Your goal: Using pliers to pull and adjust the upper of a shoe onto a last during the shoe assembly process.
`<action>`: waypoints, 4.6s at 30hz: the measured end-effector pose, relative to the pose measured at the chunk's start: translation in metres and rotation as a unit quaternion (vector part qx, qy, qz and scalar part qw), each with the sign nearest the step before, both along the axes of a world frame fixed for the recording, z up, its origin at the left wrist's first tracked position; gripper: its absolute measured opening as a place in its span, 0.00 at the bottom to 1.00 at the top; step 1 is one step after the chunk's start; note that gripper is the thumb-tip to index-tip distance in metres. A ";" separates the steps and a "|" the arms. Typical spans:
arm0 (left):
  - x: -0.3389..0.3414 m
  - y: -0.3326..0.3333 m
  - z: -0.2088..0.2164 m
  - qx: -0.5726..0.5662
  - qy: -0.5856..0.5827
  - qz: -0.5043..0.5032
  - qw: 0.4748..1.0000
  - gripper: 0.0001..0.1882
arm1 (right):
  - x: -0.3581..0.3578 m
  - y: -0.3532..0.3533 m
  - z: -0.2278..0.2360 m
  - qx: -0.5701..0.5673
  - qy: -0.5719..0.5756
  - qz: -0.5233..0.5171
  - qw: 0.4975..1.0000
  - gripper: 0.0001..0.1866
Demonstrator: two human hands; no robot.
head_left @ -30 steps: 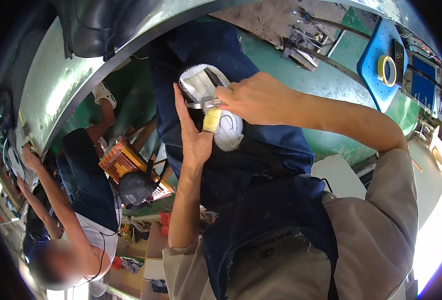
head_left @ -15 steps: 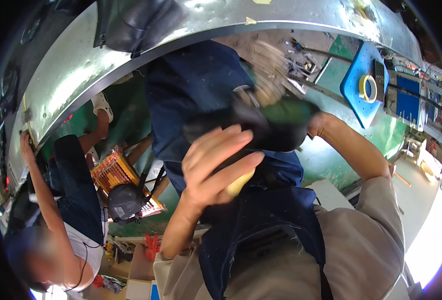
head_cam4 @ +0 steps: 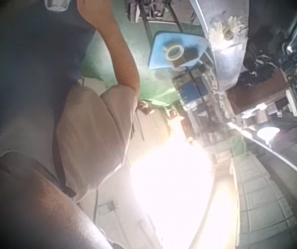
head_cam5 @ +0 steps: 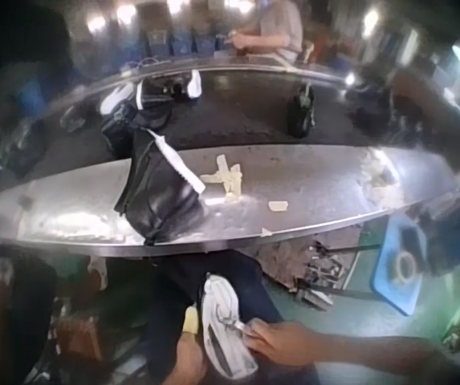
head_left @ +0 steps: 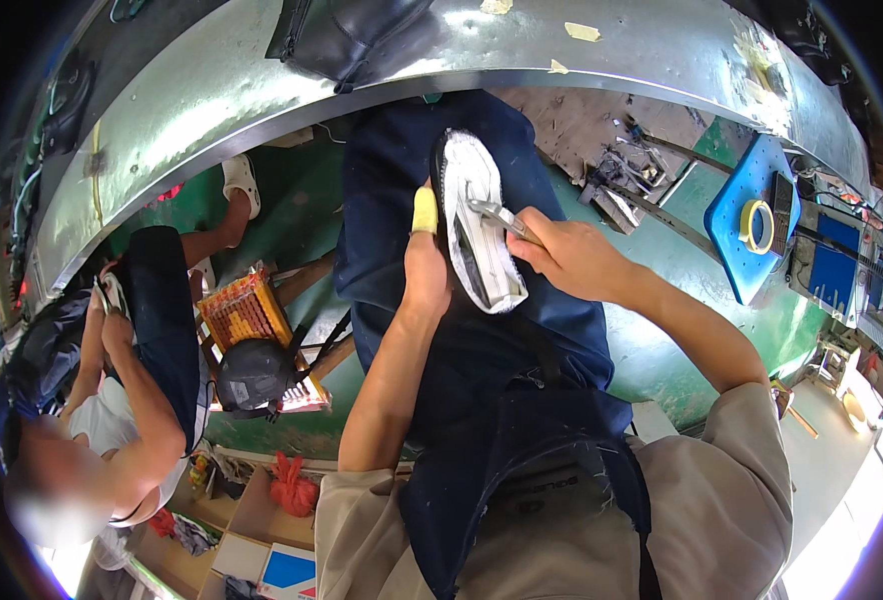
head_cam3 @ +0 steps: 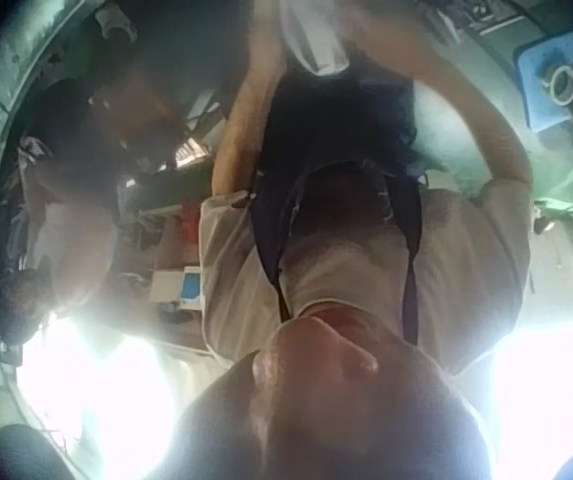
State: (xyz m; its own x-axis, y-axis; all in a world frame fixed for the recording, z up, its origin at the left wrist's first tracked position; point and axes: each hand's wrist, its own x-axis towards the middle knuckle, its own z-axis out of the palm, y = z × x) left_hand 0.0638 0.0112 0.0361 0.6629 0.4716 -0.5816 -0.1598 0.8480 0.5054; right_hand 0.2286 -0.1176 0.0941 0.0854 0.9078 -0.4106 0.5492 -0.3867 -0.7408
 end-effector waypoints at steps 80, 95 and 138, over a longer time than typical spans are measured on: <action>-0.024 0.043 0.024 0.410 0.226 -0.266 0.843 0.26 | 0.035 0.042 0.015 -0.071 0.081 0.069 0.992 0.24; -0.037 0.028 -0.010 0.558 0.180 -0.191 0.788 0.32 | 0.009 0.030 -0.007 -0.272 0.343 -0.005 0.899 0.30; -0.043 -0.028 -0.003 0.385 0.057 -0.152 0.908 0.73 | -0.012 0.021 0.010 0.153 -0.154 0.175 0.960 0.13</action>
